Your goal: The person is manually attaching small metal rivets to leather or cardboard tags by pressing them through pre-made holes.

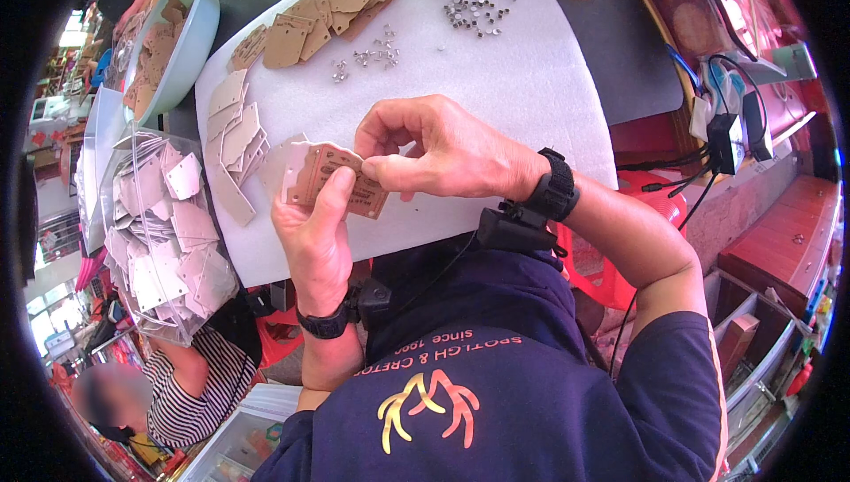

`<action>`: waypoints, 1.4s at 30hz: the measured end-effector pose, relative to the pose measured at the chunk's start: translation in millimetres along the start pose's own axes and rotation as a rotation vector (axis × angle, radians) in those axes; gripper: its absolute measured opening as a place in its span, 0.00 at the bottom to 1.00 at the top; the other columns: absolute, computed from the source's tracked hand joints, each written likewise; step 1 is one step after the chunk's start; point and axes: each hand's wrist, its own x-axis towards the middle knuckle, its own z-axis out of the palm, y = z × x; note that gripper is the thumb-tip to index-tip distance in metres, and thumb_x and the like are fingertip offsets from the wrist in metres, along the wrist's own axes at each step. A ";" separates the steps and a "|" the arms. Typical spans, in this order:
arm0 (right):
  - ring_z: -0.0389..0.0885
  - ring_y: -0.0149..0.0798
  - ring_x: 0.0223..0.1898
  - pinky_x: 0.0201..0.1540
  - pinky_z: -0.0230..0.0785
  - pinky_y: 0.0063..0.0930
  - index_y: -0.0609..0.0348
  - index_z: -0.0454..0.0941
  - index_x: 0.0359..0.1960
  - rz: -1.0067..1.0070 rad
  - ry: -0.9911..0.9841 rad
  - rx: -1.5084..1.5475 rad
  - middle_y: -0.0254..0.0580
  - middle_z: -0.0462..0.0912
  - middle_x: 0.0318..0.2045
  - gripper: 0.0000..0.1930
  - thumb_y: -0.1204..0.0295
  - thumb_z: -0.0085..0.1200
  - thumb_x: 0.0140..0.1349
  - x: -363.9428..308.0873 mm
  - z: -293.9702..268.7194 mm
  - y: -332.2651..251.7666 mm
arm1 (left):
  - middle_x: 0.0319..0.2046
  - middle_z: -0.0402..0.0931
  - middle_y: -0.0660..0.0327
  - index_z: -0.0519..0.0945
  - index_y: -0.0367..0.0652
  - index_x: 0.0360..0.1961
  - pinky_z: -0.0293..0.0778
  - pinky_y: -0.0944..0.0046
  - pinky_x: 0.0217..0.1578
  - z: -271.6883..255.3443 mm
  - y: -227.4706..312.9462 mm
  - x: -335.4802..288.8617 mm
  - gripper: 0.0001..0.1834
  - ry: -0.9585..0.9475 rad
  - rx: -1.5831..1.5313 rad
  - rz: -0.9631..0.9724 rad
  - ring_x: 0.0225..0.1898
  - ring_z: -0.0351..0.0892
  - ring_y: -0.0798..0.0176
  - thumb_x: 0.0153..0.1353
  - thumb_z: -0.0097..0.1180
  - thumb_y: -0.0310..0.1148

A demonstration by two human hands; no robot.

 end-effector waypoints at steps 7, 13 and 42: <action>0.77 0.23 0.34 0.33 0.73 0.20 0.63 0.76 0.41 0.051 0.054 -0.020 0.34 0.80 0.33 0.09 0.71 0.56 0.63 0.7 2.6 -3.1 | 0.38 0.80 0.62 0.77 0.36 0.48 0.75 0.69 0.42 2.7 0.7 1.4 0.13 0.024 0.015 0.013 0.39 0.78 0.72 0.61 0.59 0.23; 0.77 0.23 0.34 0.36 0.72 0.20 0.63 0.77 0.41 0.064 0.092 0.048 0.33 0.80 0.34 0.09 0.69 0.57 0.65 1.6 4.3 -5.1 | 0.38 0.81 0.63 0.79 0.37 0.47 0.74 0.70 0.42 -2.4 -1.7 2.8 0.12 0.024 -0.024 -0.050 0.39 0.78 0.73 0.62 0.59 0.25; 0.81 0.48 0.29 0.34 0.72 0.35 0.65 0.79 0.33 -0.104 0.354 -1.036 0.51 0.81 0.25 0.08 0.72 0.55 0.58 33.8 -60.3 -47.5 | 0.39 0.80 0.64 0.78 0.39 0.46 0.74 0.68 0.44 -23.6 -13.7 -0.4 0.11 0.094 -0.197 -0.074 0.40 0.78 0.72 0.62 0.61 0.26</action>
